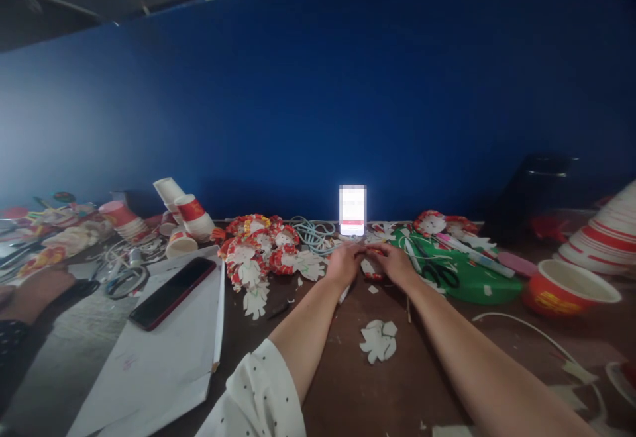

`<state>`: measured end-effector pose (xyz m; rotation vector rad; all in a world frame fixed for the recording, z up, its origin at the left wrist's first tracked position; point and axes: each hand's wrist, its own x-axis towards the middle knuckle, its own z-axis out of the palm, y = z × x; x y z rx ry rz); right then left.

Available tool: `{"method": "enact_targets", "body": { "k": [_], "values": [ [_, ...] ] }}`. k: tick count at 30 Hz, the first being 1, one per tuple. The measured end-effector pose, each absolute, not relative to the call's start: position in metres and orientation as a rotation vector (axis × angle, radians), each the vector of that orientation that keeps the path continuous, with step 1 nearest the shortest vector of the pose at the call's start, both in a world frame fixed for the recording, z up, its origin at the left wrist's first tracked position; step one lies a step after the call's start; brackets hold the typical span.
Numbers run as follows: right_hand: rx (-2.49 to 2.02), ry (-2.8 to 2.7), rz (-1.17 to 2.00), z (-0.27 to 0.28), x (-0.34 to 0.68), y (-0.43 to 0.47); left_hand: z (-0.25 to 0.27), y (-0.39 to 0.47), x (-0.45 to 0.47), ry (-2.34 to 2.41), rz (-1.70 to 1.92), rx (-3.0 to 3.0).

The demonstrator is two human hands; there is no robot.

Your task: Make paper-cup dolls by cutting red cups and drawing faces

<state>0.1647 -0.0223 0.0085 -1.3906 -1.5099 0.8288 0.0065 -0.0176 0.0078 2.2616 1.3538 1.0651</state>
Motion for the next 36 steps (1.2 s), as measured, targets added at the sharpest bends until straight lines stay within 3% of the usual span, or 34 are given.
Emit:
{"method": "enact_targets", "body": {
  "k": [21,28,36],
  "values": [
    [-1.412,-1.464,0.805,0.01,0.164,-0.024,0.009,-0.019,0.009,1.262,1.125,2.269],
    [-1.378,-1.233,0.932,0.012,0.161,-0.026,0.001,-0.011,0.007,1.267,1.282,1.974],
    [-1.382,-1.207,0.946,0.018,0.158,-0.032,0.005,-0.013,0.007,1.272,1.177,1.867]
  ]
}}
